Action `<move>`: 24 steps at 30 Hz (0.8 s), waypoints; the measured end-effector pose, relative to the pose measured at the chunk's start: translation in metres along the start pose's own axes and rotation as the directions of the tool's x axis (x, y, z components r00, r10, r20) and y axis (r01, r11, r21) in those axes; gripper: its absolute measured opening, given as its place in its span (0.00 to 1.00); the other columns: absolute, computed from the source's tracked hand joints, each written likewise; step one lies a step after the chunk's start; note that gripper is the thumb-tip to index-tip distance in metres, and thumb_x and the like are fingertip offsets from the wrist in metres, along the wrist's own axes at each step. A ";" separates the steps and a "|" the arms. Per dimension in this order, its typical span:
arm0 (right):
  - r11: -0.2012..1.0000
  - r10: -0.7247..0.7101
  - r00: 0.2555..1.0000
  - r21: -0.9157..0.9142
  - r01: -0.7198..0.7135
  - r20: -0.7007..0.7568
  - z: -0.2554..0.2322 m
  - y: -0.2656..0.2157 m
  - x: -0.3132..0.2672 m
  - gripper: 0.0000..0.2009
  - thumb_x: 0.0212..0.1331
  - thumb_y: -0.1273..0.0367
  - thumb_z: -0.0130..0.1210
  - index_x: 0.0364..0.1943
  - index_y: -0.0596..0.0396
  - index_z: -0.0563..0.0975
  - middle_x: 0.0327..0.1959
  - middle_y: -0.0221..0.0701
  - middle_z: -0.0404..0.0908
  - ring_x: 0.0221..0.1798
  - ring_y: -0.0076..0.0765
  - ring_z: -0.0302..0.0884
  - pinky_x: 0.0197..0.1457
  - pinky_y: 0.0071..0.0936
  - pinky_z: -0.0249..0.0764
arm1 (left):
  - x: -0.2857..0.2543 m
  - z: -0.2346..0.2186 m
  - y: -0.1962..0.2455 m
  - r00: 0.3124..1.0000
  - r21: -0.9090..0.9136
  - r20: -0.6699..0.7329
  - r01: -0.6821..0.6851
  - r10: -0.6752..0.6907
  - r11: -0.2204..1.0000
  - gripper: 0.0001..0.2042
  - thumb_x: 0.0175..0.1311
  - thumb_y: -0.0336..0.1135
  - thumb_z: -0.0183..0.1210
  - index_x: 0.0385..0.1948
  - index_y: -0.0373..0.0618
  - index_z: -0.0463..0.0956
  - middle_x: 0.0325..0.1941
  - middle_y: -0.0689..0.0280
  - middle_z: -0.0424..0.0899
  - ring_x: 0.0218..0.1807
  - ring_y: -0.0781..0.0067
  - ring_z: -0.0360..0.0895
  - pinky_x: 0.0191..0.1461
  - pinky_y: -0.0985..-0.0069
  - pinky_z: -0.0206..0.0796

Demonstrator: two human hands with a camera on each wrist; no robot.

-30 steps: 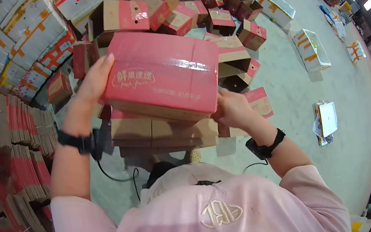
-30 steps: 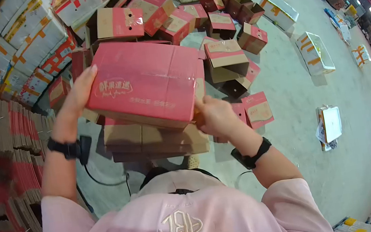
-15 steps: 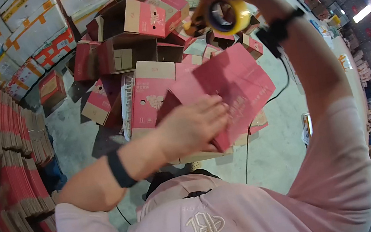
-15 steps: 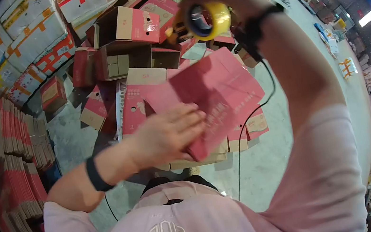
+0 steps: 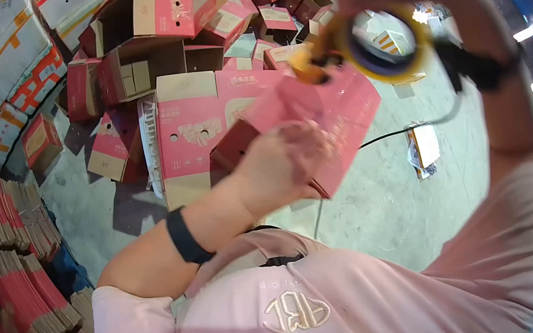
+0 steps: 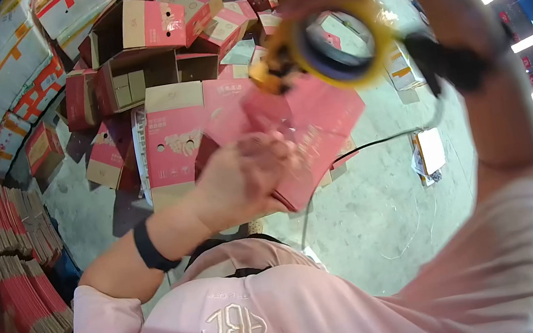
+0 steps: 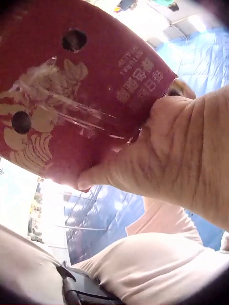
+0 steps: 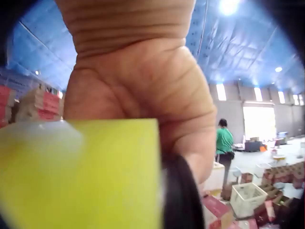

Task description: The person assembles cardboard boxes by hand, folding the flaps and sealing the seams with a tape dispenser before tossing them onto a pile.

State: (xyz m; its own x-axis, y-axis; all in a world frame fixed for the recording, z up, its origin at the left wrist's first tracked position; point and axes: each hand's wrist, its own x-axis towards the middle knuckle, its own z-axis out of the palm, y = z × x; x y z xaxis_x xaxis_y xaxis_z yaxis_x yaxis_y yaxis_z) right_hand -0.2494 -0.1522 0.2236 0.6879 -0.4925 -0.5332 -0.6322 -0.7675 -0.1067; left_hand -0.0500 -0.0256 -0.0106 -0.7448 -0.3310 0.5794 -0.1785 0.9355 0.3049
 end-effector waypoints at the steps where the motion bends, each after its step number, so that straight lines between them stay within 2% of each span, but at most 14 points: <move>1: 0.867 0.433 0.901 0.280 -0.413 -0.014 0.011 -0.017 -0.043 0.16 0.58 0.62 0.59 0.44 0.59 0.80 0.39 0.34 0.84 0.47 0.28 0.80 0.53 0.26 0.72 | 0.000 -0.003 -0.010 1.000 0.061 0.013 0.006 -0.007 0.998 0.31 0.37 0.46 0.70 0.50 0.51 0.76 0.58 0.67 0.76 0.63 0.64 0.70 0.64 0.65 0.63; 3: 0.773 0.500 0.854 0.371 -0.515 0.144 0.072 -0.072 -0.096 0.15 0.61 0.58 0.56 0.42 0.54 0.80 0.29 0.38 0.83 0.30 0.41 0.81 0.36 0.35 0.76 | 0.001 -0.006 -0.013 0.999 -0.044 0.017 0.039 -0.038 0.998 0.32 0.36 0.47 0.71 0.51 0.51 0.76 0.59 0.67 0.76 0.63 0.63 0.69 0.65 0.64 0.62; 5: 0.707 0.574 0.792 0.362 -0.608 0.207 0.161 -0.091 -0.110 0.19 0.59 0.52 0.56 0.43 0.52 0.79 0.30 0.41 0.81 0.36 0.47 0.81 0.41 0.40 0.75 | 0.004 -0.009 -0.014 0.998 -0.083 0.035 0.058 -0.055 0.995 0.33 0.36 0.48 0.72 0.51 0.51 0.76 0.60 0.67 0.75 0.64 0.62 0.69 0.65 0.63 0.61; 9: 0.737 0.639 0.639 0.578 -0.350 -0.428 0.302 -0.083 -0.052 0.24 0.57 0.53 0.58 0.52 0.53 0.74 0.40 0.43 0.77 0.45 0.52 0.77 0.45 0.42 0.74 | 0.017 -0.012 -0.001 0.985 0.049 0.099 0.134 -0.138 0.990 0.35 0.38 0.48 0.72 0.54 0.50 0.74 0.62 0.65 0.74 0.65 0.60 0.68 0.67 0.59 0.59; 11: 0.631 0.738 0.592 0.642 -0.437 -0.323 0.331 -0.062 -0.025 0.25 0.55 0.53 0.60 0.52 0.53 0.74 0.43 0.43 0.78 0.45 0.53 0.77 0.46 0.44 0.74 | 0.030 -0.010 -0.012 0.987 0.149 0.102 0.109 -0.125 0.983 0.35 0.39 0.49 0.71 0.56 0.50 0.73 0.62 0.64 0.73 0.66 0.58 0.67 0.68 0.59 0.58; 13: 0.547 0.815 0.399 0.784 -0.294 -0.420 0.375 -0.028 -0.014 0.27 0.55 0.53 0.61 0.55 0.55 0.73 0.45 0.41 0.79 0.43 0.43 0.80 0.46 0.37 0.75 | 0.041 -0.017 -0.050 0.985 0.311 0.072 0.127 -0.157 0.942 0.34 0.46 0.46 0.68 0.59 0.48 0.70 0.64 0.58 0.71 0.67 0.52 0.65 0.69 0.58 0.56; 14: 0.102 0.893 0.441 0.995 -0.013 -0.086 0.365 -0.020 -0.022 0.29 0.57 0.55 0.62 0.58 0.57 0.71 0.47 0.38 0.79 0.44 0.30 0.79 0.46 0.28 0.76 | 0.052 -0.026 -0.072 0.971 0.266 -0.015 0.235 -0.240 0.935 0.32 0.52 0.42 0.66 0.61 0.47 0.68 0.66 0.55 0.69 0.67 0.49 0.64 0.69 0.59 0.56; 15: -0.068 0.929 0.367 0.947 0.312 -0.054 0.390 0.000 -0.018 0.27 0.60 0.58 0.61 0.59 0.59 0.69 0.46 0.35 0.78 0.46 0.23 0.77 0.46 0.24 0.75 | 0.050 -0.026 -0.097 0.927 0.326 -0.196 0.370 -0.321 0.870 0.29 0.58 0.39 0.63 0.62 0.43 0.65 0.66 0.50 0.67 0.68 0.49 0.64 0.69 0.58 0.55; 16: -0.235 0.896 0.440 0.780 0.580 -0.057 0.419 0.020 -0.016 0.24 0.61 0.62 0.59 0.58 0.60 0.70 0.45 0.33 0.79 0.46 0.26 0.78 0.46 0.27 0.76 | 0.047 -0.024 -0.111 0.851 0.181 -0.331 0.482 -0.408 0.857 0.30 0.59 0.40 0.62 0.63 0.41 0.64 0.65 0.48 0.67 0.67 0.46 0.63 0.69 0.57 0.55; 17: -0.408 0.822 0.569 0.669 0.621 -0.026 0.416 0.015 -0.025 0.20 0.63 0.65 0.57 0.54 0.62 0.71 0.44 0.32 0.79 0.47 0.27 0.79 0.48 0.27 0.77 | 0.037 -0.019 -0.122 0.746 0.011 -0.443 0.558 -0.496 0.830 0.30 0.60 0.41 0.61 0.63 0.39 0.63 0.64 0.46 0.67 0.66 0.44 0.63 0.69 0.57 0.55; 19: -0.414 0.782 0.623 0.735 0.537 -0.015 0.444 0.017 -0.002 0.13 0.61 0.68 0.57 0.48 0.56 0.74 0.42 0.30 0.79 0.44 0.28 0.79 0.47 0.26 0.76 | -0.048 0.034 -0.165 0.719 0.192 -0.383 0.677 -0.580 0.711 0.33 0.61 0.45 0.59 0.65 0.37 0.58 0.65 0.42 0.64 0.66 0.40 0.61 0.69 0.55 0.54; 21: -0.413 0.834 0.536 0.790 0.452 0.129 0.464 0.004 0.027 0.12 0.56 0.76 0.54 0.46 0.55 0.74 0.36 0.28 0.79 0.37 0.28 0.77 0.42 0.26 0.74 | -0.123 0.068 -0.148 0.375 0.298 -0.089 0.894 -0.923 0.334 0.43 0.56 0.53 0.61 0.67 0.36 0.52 0.68 0.41 0.59 0.69 0.39 0.55 0.71 0.54 0.50; 23: -0.523 0.815 0.541 0.663 0.535 0.206 0.541 0.014 0.064 0.16 0.49 0.73 0.55 0.45 0.55 0.75 0.37 0.30 0.79 0.39 0.31 0.78 0.45 0.27 0.74 | -0.202 0.112 -0.140 0.094 0.262 0.016 0.960 -0.995 0.095 0.45 0.55 0.53 0.62 0.68 0.36 0.49 0.71 0.44 0.55 0.70 0.40 0.53 0.70 0.50 0.50; 24: -0.603 0.792 0.540 0.513 0.611 0.287 0.533 0.003 0.066 0.16 0.47 0.74 0.55 0.45 0.56 0.75 0.38 0.30 0.79 0.40 0.33 0.78 0.47 0.28 0.74 | -0.210 0.119 -0.122 0.192 0.267 -0.059 0.949 -0.980 0.170 0.43 0.55 0.50 0.62 0.68 0.36 0.51 0.70 0.44 0.58 0.70 0.42 0.56 0.70 0.53 0.52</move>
State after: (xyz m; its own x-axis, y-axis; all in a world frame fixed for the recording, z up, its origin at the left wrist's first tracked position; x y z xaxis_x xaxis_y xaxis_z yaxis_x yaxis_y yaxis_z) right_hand -0.3956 0.0318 -0.2592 -0.2316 -0.7554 -0.6130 0.6183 0.3721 -0.6922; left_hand 0.0516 -0.0552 -0.2593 0.0699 -0.9872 -0.1434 -0.9085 -0.1224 0.3996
